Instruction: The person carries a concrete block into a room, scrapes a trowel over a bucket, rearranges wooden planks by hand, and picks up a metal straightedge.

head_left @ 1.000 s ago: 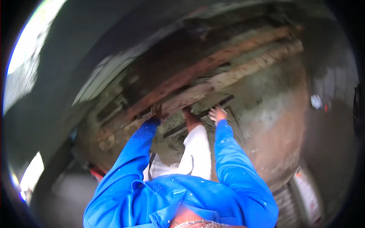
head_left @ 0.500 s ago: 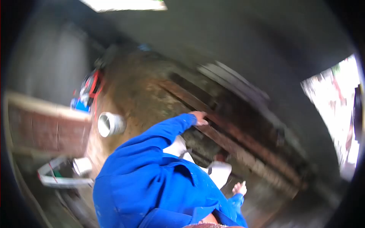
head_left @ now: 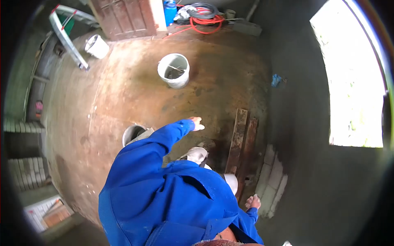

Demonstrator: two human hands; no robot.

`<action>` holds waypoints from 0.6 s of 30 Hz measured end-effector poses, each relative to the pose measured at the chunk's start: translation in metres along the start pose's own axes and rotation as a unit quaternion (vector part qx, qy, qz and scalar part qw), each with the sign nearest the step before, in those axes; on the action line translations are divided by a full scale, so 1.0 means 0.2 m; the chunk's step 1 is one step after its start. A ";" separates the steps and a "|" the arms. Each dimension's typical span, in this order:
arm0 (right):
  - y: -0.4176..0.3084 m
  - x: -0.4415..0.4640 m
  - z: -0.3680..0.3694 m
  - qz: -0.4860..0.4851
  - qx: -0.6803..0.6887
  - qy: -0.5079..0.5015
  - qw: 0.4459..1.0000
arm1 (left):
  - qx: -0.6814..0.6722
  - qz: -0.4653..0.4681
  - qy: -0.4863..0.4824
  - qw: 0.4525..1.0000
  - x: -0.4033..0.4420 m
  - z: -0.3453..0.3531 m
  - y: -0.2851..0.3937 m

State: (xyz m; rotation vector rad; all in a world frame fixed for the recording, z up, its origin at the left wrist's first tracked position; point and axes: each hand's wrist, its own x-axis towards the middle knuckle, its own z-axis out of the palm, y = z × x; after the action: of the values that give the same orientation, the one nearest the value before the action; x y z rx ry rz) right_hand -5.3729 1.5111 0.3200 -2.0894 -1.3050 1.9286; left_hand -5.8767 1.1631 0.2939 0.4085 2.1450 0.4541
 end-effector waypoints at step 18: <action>-0.44 0.97 0.90 0.164 -0.005 -0.326 0.931 | -0.051 -0.216 0.140 0.965 -0.22 -0.84 -0.91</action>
State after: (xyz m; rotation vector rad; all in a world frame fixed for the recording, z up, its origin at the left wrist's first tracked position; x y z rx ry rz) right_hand -5.5913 1.5862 0.1642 -1.8193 -1.0557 2.9382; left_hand -6.0133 0.9555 0.3331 -0.1964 2.3833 0.3846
